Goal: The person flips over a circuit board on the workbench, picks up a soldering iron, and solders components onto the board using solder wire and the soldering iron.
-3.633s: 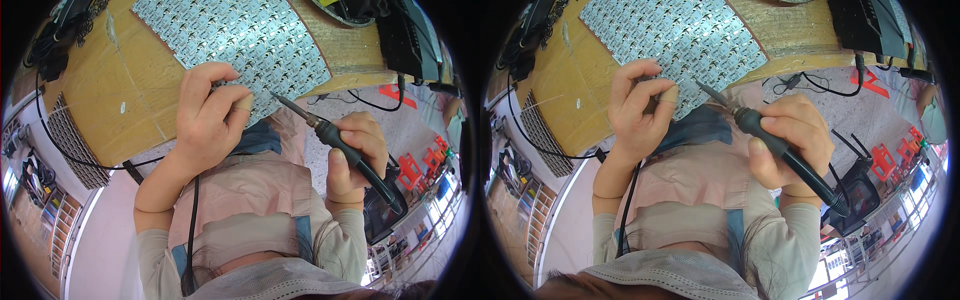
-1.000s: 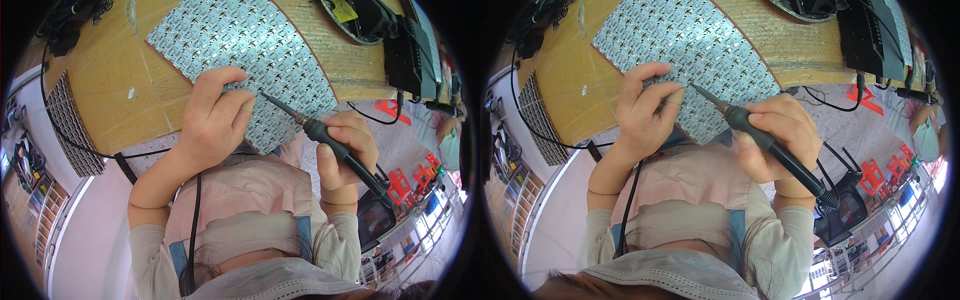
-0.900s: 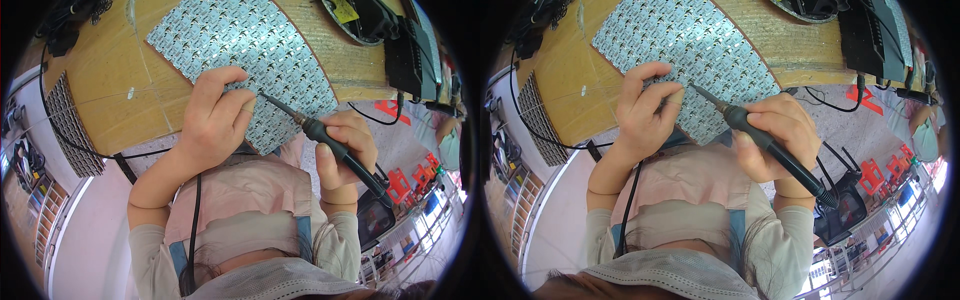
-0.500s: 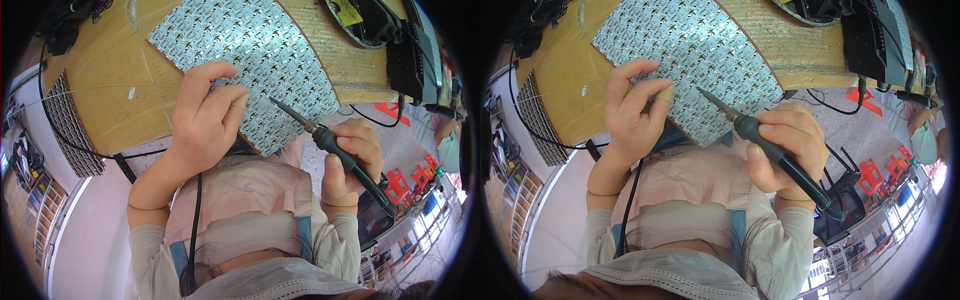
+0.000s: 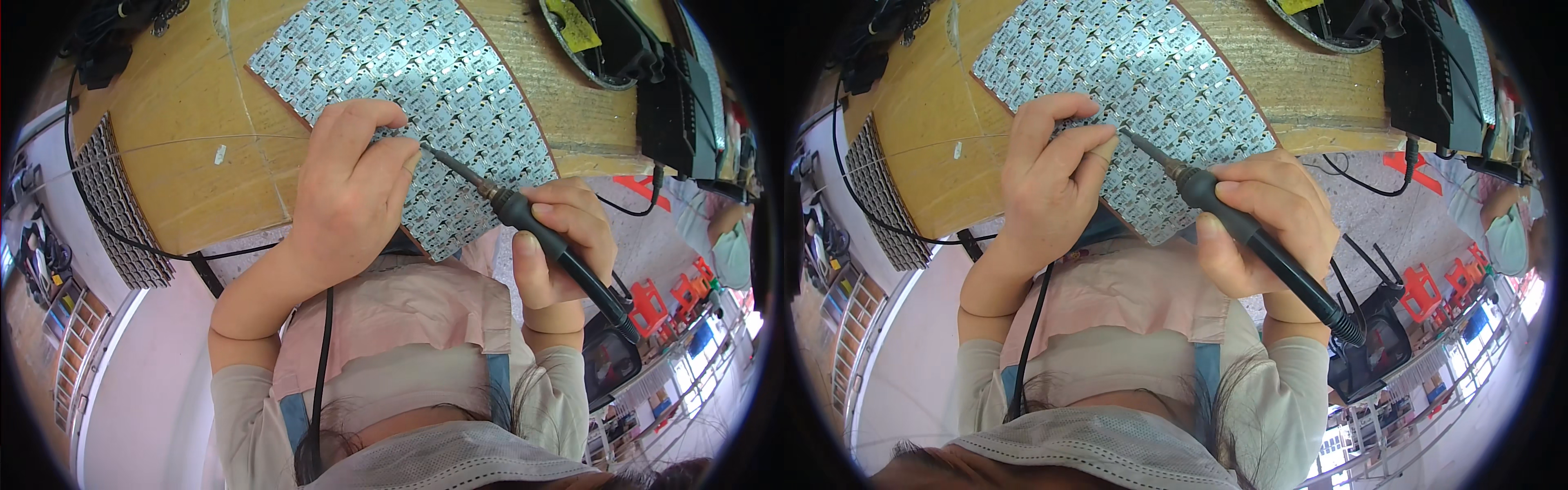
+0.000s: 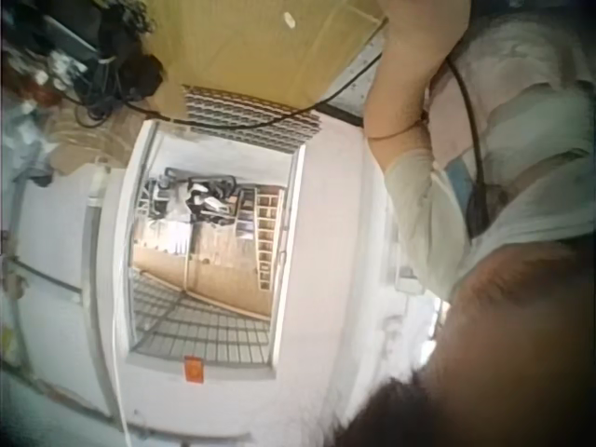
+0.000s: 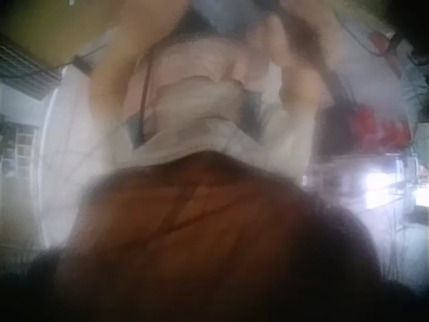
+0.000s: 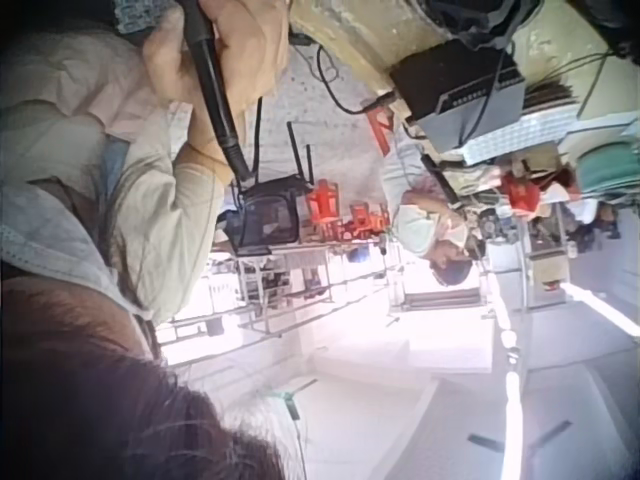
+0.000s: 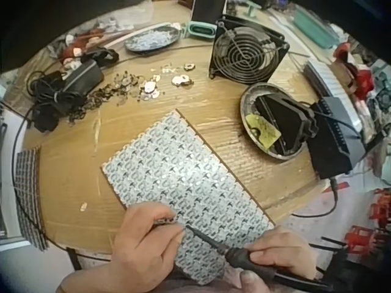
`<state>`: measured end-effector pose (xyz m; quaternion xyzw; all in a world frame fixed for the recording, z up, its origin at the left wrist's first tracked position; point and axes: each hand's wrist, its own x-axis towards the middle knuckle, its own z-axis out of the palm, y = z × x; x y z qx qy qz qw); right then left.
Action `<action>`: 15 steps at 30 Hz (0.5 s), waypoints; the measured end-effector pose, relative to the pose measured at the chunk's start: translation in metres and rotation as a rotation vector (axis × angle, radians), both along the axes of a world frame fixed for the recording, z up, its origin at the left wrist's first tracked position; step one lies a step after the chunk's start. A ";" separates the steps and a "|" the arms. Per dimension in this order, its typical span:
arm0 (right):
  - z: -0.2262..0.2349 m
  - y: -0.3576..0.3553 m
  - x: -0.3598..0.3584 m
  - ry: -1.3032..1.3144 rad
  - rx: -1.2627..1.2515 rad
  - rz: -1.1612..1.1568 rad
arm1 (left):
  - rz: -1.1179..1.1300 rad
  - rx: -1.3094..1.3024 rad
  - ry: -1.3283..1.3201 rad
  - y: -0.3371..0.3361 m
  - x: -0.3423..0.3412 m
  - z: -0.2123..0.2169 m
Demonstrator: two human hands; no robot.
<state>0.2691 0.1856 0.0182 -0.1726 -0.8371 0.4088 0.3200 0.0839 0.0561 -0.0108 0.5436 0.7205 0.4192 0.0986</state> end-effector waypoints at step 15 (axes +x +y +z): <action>0.008 -0.007 0.013 0.027 -0.129 -0.176 | 0.050 0.124 0.060 -0.010 -0.029 0.011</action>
